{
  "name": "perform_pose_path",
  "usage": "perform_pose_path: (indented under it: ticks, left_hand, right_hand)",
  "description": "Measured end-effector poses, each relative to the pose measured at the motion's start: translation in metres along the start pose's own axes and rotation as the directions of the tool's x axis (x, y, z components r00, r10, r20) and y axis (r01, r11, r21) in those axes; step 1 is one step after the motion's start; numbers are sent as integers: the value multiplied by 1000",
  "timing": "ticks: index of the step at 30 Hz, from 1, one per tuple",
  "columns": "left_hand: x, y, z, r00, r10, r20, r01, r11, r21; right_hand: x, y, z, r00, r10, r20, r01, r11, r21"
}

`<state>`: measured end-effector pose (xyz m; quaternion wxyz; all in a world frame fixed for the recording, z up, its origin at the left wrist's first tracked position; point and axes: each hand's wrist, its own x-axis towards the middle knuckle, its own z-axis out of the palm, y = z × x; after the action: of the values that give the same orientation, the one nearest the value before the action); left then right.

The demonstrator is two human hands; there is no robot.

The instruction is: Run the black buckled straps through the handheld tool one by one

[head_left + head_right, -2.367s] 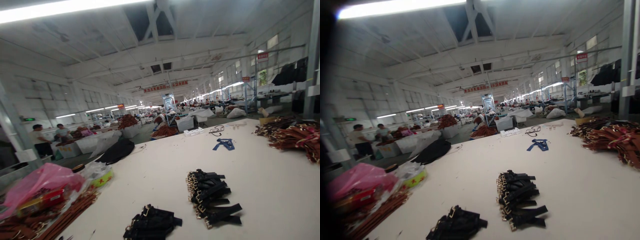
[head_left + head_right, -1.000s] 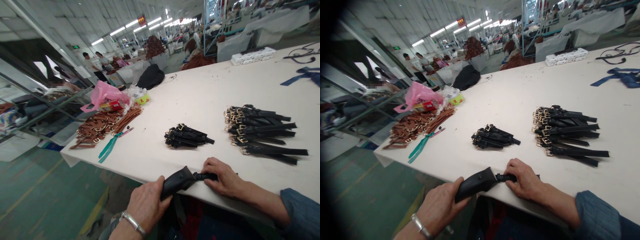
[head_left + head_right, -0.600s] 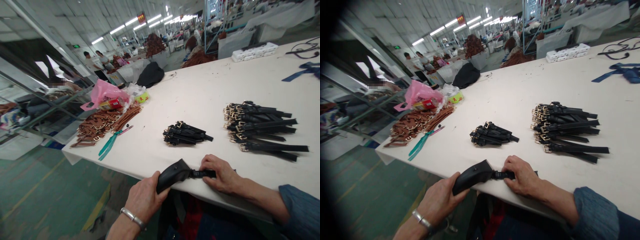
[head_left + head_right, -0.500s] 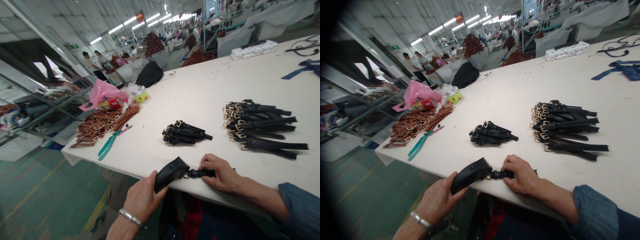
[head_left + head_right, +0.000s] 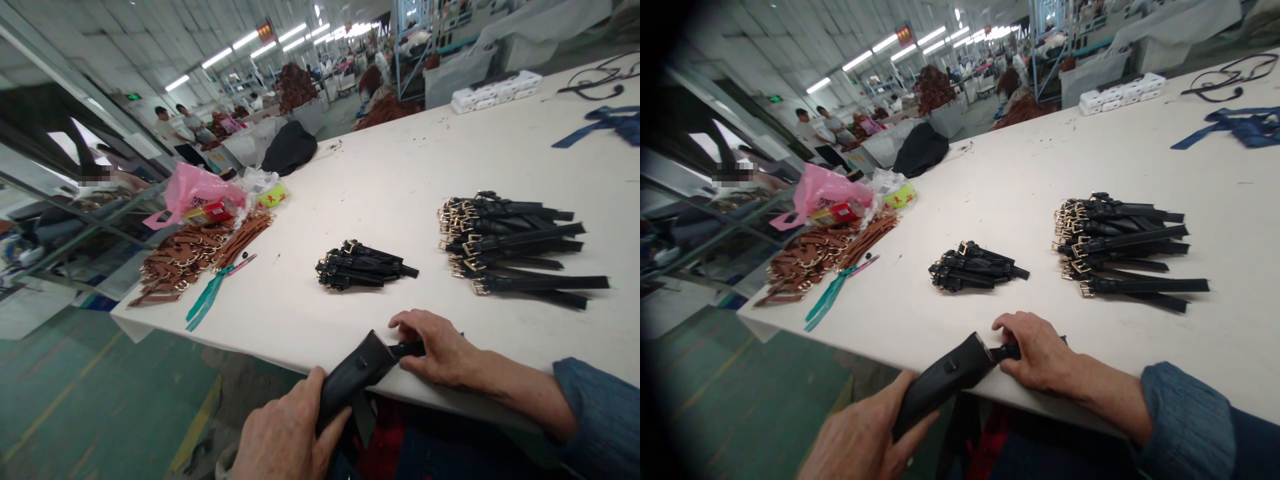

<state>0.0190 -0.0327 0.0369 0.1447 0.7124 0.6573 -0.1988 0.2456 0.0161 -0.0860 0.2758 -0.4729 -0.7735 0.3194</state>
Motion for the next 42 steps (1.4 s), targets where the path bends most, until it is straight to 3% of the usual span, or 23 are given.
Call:
perform_pose_path:
  ticks: [8,15,20,27,32,35,42]
  left_hand:
    - [25,23,-5,988,112,-108,-101,989,104]
    - [33,9,-2,991,19,-136,-5,994,105]
    - [22,-7,-5,992,-65,-106,79,989,128]
    - [6,6,-1,996,-71,47,68,997,45]
    - [16,9,8,997,15,-81,-11,999,44]
    - [16,8,11,993,7,-114,-2,999,46]
    - [0,6,8,995,-84,60,85,996,-17]
  right_hand:
    - [1,-1,-6,999,15,35,-17,999,50]
    - [1,-1,-7,998,40,57,-44,997,64]
    - [1,-2,-7,998,41,51,-44,996,75]
    - [2,-1,-5,998,37,46,-40,998,58]
    - [1,-2,-8,999,32,41,-34,998,47]
    - [2,-2,-9,998,27,51,-29,999,45]
    - [2,1,-5,999,-7,44,7,1000,19]
